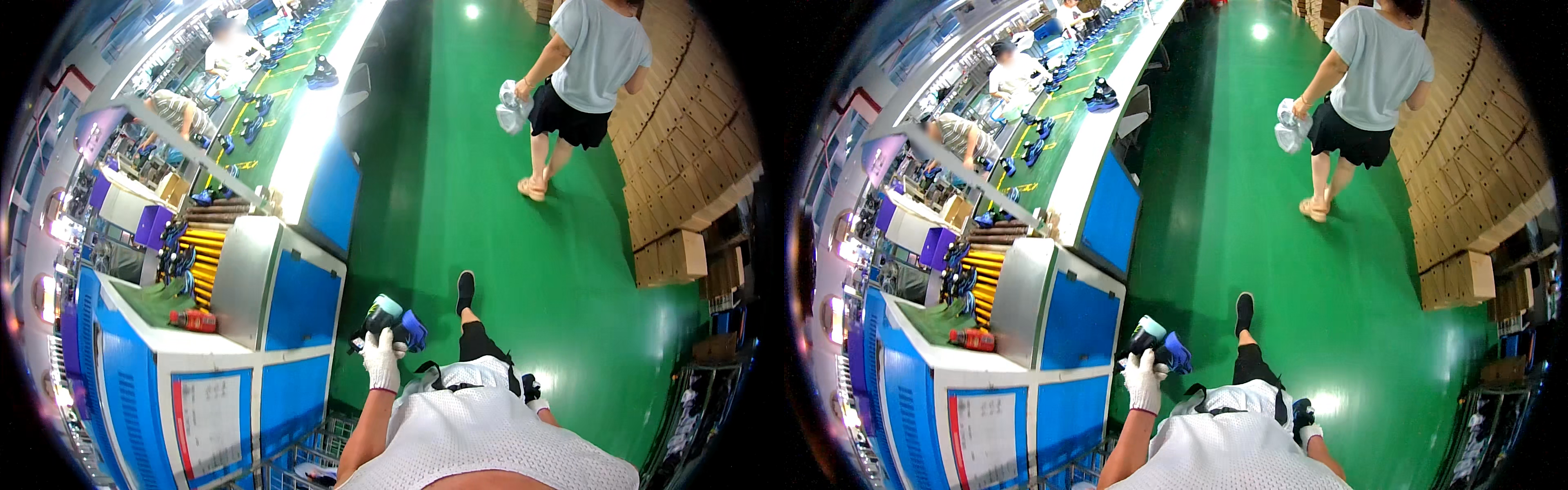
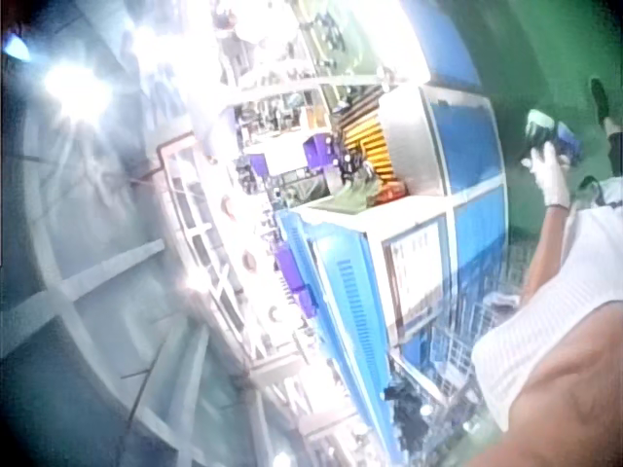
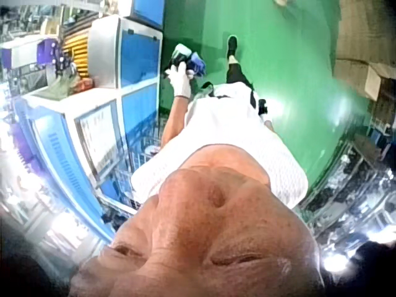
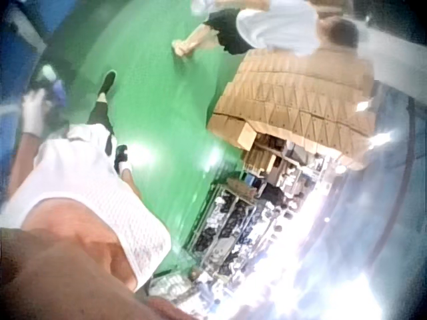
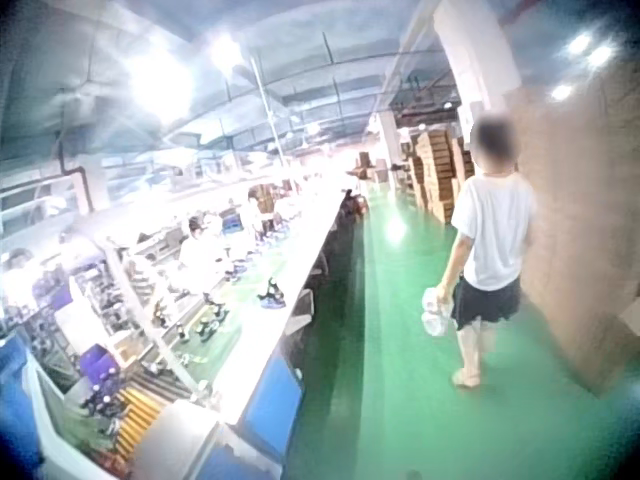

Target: The person picks up shoes from a conveyor belt, walks to a machine, and places the shoes into the machine one at a time while pressing buttons.

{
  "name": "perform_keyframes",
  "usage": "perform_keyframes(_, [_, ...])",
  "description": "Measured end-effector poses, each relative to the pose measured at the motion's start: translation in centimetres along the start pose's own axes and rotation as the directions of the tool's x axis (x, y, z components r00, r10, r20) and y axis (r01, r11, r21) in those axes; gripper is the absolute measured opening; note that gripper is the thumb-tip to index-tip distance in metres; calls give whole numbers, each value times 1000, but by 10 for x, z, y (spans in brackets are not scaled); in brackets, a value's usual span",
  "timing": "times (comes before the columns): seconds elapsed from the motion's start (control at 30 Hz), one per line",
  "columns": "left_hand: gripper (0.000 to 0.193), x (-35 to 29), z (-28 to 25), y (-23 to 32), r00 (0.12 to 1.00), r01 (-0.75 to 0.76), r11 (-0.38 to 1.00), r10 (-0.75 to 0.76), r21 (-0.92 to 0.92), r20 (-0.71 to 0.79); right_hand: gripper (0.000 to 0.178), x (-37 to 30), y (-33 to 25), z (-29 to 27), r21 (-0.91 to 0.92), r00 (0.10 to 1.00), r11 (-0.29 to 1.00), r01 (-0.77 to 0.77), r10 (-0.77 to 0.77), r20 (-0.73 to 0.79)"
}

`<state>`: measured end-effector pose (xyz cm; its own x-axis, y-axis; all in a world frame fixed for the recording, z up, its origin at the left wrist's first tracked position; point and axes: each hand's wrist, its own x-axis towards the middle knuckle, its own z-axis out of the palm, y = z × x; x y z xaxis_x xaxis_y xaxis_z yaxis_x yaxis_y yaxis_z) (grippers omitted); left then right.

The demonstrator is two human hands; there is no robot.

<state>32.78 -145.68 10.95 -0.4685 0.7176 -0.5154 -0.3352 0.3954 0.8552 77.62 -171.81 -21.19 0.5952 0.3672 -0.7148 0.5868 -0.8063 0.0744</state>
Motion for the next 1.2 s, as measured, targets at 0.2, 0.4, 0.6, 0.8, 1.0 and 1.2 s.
perform_keyframes(0.2, [28,122,89,69,980,18,978,-59,-209,-191,40,111,-226,-191,-284,939,895,344,-330,98])
perform_keyframes(0.4, [27,253,182,159,977,-95,916,10,-391,-215,61,210,-470,-395,-21,922,954,299,-294,-252])
perform_keyframes(0.6, [36,410,259,236,970,-149,778,-5,-611,-243,62,299,-642,-494,177,853,859,481,-411,-323])
perform_keyframes(0.8, [33,564,299,302,966,-140,624,-86,-769,-246,43,290,-716,-483,431,960,860,273,-217,-175])
perform_keyframes(1.0, [23,721,324,366,956,-223,498,-57,-838,-289,80,283,-760,-500,-151,985,977,151,-136,107])
perform_keyframes(1.2, [31,883,347,430,934,-292,441,-61,-849,-353,85,266,-872,-558,-201,996,979,37,-19,90])
